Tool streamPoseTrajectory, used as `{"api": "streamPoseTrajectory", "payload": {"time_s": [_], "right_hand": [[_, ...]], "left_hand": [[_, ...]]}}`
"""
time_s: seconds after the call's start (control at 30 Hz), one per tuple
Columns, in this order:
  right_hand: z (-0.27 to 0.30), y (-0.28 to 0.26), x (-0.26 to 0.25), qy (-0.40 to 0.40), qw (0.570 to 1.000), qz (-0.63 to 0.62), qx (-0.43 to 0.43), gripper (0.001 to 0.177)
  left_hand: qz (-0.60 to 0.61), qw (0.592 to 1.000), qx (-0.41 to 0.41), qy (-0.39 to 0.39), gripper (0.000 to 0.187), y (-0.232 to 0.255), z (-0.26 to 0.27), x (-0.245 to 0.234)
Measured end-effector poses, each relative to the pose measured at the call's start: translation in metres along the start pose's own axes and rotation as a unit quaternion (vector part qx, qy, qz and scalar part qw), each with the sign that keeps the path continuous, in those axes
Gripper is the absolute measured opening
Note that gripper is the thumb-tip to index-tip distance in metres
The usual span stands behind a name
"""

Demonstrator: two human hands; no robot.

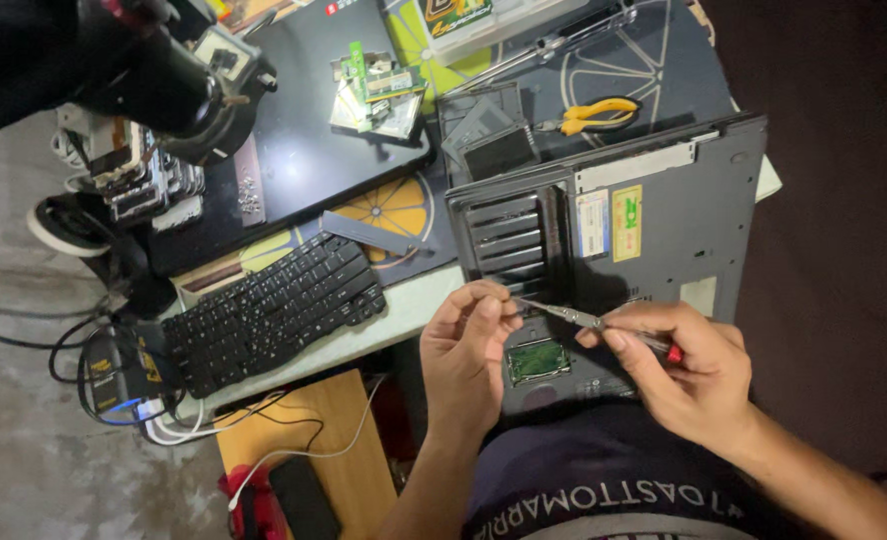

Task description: The person disassembles a laptop by removing the bottom cover and unscrewing several screws from the chassis. They use a screwdriver to remove screws and place them on the table, then lift off the cover to expose internal components.

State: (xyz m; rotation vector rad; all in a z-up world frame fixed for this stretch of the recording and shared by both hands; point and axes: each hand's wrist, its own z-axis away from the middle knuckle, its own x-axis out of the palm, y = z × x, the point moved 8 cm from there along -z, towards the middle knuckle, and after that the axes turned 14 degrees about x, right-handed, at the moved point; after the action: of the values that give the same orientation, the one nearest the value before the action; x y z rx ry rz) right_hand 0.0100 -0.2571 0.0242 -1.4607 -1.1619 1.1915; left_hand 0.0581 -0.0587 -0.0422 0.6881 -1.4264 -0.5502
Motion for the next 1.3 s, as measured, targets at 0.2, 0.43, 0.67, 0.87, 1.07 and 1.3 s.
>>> {"api": "streamPoseTrajectory", "payload": {"time_s": [0.2,0.43,0.67,0.87,1.07,1.3], "right_hand": [[0.001,0.003,-0.003,-0.005,1.0,0.007,-0.001,0.012],[0.002,0.007,-0.004,-0.014,1.0,-0.012,-0.014,0.014],[0.007,0.01,-0.007,-0.009,1.0,-0.008,-0.008,0.013],[0.006,0.009,-0.007,-0.005,1.0,0.001,0.005,0.014],[0.01,-0.011,-0.008,0.013,0.99,0.074,-0.12,0.016],[0.014,-0.002,-0.017,-0.009,0.993,0.057,-0.102,0.017]], "left_hand": [[-0.012,1.0,0.001,-0.025,0.009,0.001,-0.004,0.006],[-0.057,0.998,-0.015,-0.026,0.012,-0.003,-0.002,0.006],[-0.104,0.994,-0.028,-0.024,0.014,-0.006,0.002,0.001],[-0.058,0.998,-0.033,-0.014,0.013,-0.01,0.002,0.005],[0.074,0.992,-0.102,0.005,0.009,-0.023,0.01,0.014],[0.036,0.992,-0.12,-0.029,0.009,-0.029,0.013,0.027]]}}
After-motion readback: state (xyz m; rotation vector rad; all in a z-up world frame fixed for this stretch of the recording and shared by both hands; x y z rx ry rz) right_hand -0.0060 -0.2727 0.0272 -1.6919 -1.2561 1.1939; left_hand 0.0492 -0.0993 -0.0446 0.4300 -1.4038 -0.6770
